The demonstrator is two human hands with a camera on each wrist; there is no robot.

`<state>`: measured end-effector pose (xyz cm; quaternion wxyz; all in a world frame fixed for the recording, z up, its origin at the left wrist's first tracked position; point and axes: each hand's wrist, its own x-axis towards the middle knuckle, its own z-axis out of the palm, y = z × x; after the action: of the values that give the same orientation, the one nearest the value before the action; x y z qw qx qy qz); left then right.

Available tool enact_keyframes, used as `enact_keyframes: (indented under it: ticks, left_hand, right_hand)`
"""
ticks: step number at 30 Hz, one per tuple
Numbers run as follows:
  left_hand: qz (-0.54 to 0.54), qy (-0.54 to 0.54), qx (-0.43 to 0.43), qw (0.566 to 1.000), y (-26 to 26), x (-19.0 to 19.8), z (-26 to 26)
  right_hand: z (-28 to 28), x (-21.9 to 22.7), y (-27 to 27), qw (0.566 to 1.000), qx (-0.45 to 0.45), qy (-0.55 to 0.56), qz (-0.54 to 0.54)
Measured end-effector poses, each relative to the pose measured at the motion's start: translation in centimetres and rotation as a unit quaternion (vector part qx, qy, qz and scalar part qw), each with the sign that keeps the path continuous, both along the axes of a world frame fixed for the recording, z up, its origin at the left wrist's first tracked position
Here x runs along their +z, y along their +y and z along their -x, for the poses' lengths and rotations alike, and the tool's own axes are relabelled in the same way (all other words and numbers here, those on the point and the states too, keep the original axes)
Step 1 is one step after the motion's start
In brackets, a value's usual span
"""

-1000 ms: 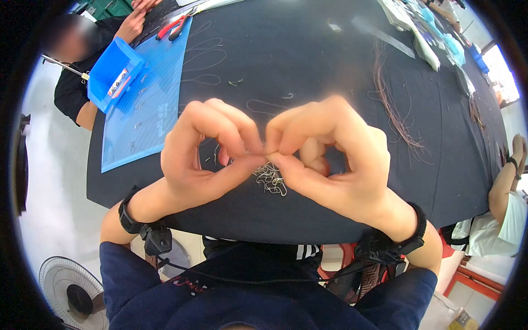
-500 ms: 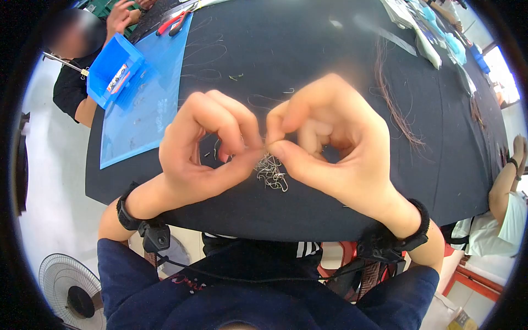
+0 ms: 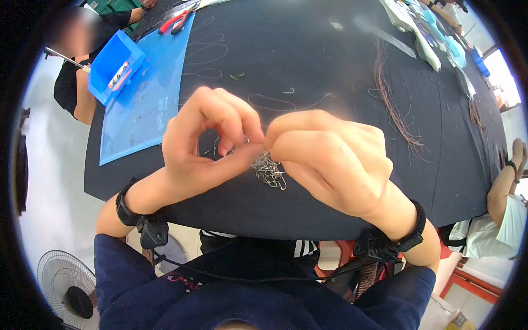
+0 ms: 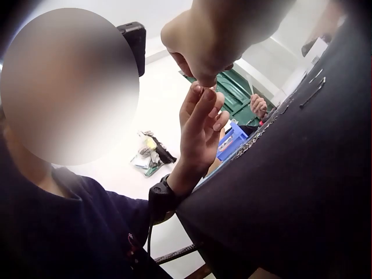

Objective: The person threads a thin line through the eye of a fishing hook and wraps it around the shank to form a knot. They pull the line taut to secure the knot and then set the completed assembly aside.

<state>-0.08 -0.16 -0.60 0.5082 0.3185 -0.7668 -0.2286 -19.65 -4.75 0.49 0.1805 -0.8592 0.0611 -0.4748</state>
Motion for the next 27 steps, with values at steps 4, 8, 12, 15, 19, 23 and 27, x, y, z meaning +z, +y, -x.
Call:
enact_keyframes:
  ticks: [4, 8, 12, 15, 19, 23, 27]
  left_hand:
    - [-0.002, -0.003, 0.002, 1.000, 0.0, 0.0, -0.1]
    - [-0.001, -0.010, 0.005, 1.000, 0.1, 0.0, -0.1]
    - [0.004, -0.011, 0.006, 1.000, 0.1, 0.0, 0.0]
    - [0.007, -0.011, 0.003, 1.000, 0.0, -0.1, 0.0]
    - [0.003, -0.010, 0.002, 1.000, 0.0, -0.2, -0.1]
    - [-0.025, -0.006, -0.003, 1.000, 0.4, 0.0, -0.1]
    - [-0.064, 0.019, 0.002, 0.998, 1.2, 0.0, 0.0]
  right_hand:
    - [0.0, 0.1, 0.0, 1.000, -0.011, 0.016, -0.005]
    - [-0.1, 0.5, 0.3, 0.999, -0.019, 0.034, -0.024]
    - [-0.1, 0.3, 0.4, 0.998, -0.010, 0.023, -0.063]
    - [0.2, 0.1, 0.5, 0.993, -0.009, 0.026, -0.113]
    - [0.1, -0.4, 0.1, 0.993, 0.002, 0.009, -0.118]
    - [0.2, -0.4, 0.3, 0.987, 0.015, 0.007, -0.159]
    - [0.0, -0.4, 0.6, 0.980, 0.022, 0.001, -0.198]
